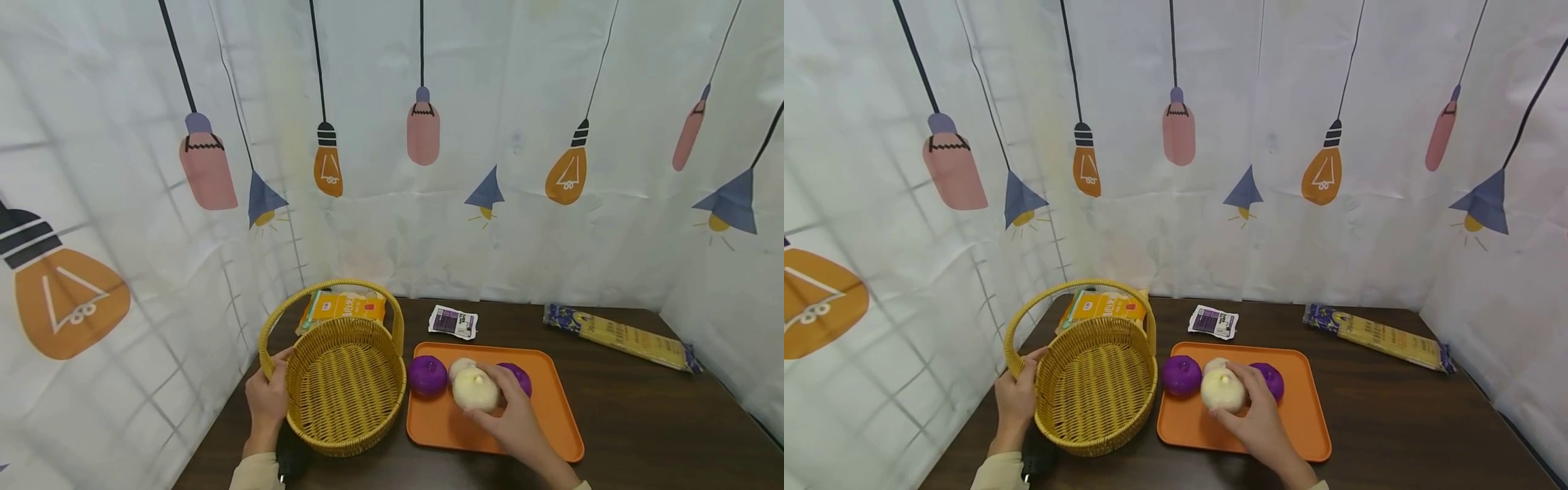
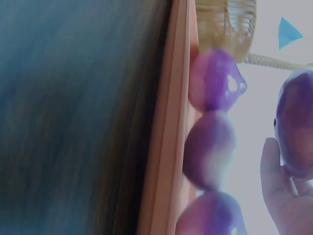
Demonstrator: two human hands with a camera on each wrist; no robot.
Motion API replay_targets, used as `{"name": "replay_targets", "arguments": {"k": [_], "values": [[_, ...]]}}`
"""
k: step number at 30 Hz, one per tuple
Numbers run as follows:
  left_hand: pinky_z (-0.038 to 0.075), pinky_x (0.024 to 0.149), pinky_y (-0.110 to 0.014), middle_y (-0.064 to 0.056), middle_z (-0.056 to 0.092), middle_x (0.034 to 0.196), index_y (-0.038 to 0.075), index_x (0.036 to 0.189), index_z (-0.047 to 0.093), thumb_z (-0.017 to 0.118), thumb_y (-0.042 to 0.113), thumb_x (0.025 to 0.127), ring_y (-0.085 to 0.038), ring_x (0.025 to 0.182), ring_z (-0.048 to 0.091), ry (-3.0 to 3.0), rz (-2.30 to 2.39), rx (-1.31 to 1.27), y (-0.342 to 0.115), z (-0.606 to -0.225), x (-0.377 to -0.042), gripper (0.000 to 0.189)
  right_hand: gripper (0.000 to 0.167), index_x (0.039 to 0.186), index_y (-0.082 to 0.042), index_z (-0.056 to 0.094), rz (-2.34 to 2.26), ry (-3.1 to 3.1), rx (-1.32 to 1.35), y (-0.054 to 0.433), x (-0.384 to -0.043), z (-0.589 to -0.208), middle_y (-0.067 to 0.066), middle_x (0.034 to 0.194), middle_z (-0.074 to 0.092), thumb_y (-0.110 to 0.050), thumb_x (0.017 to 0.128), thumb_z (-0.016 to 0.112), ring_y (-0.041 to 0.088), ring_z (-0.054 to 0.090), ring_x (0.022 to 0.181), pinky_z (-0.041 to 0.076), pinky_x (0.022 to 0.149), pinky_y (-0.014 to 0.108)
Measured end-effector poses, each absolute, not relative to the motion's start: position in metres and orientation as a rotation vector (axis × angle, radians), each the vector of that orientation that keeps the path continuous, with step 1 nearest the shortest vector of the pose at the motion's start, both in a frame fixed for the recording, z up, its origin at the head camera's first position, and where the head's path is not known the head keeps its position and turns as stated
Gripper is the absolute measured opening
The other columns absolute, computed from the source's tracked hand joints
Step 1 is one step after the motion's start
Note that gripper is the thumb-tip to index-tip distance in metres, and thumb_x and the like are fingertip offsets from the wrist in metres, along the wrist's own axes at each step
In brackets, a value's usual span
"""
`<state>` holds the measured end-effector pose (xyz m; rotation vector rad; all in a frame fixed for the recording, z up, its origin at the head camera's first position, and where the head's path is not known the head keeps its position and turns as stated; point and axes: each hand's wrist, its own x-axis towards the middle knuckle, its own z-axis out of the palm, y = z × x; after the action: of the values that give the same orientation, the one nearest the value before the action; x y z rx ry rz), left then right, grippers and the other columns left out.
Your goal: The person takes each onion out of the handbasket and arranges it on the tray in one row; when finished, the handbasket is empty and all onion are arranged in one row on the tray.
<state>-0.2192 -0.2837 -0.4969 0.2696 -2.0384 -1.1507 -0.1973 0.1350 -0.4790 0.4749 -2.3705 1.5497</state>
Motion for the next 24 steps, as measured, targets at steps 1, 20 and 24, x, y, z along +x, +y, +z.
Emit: {"name": "replay_targets", "arguments": {"k": [1, 20, 24], "values": [[0.021, 0.033, -0.028, 0.005, 0.032, 0.04, 0.013, 0.109, 0.077, 0.046, 0.027, 0.103, -0.007, 0.034, 0.018, -2.039, -1.153, 0.271, -0.284, -0.497, -0.219, 0.034, 0.07, 0.133, -0.016, 0.057, 1.531, -2.375, 0.46, 0.138, -0.198, -0.48, 0.0, 0.122, 0.053, -0.022, 0.071, 0.089, 0.016, 0.052, 0.106, 0.049, 0.082, 0.028], [0.02, 0.032, -0.027, 0.005, 0.032, 0.041, 0.013, 0.11, 0.076, 0.047, 0.022, 0.103, -0.001, 0.034, 0.017, -2.034, -1.166, 0.233, -0.283, -0.497, -0.218, 0.031, 0.069, 0.137, -0.011, 0.053, 1.398, -2.399, 0.25, 0.169, -0.203, -0.482, 0.008, 0.128, 0.052, -0.024, 0.077, 0.085, 0.017, 0.051, 0.097, 0.05, 0.071, 0.025], [0.021, 0.033, -0.027, 0.004, 0.032, 0.041, 0.013, 0.11, 0.076, 0.047, 0.022, 0.103, -0.003, 0.034, 0.018, -2.041, -1.161, 0.246, -0.284, -0.498, -0.218, 0.031, 0.069, 0.138, -0.01, 0.051, 1.393, -2.39, 0.214, 0.18, -0.205, -0.48, 0.011, 0.13, 0.049, -0.022, 0.079, 0.083, 0.018, 0.05, 0.097, 0.052, 0.069, 0.025]]}}
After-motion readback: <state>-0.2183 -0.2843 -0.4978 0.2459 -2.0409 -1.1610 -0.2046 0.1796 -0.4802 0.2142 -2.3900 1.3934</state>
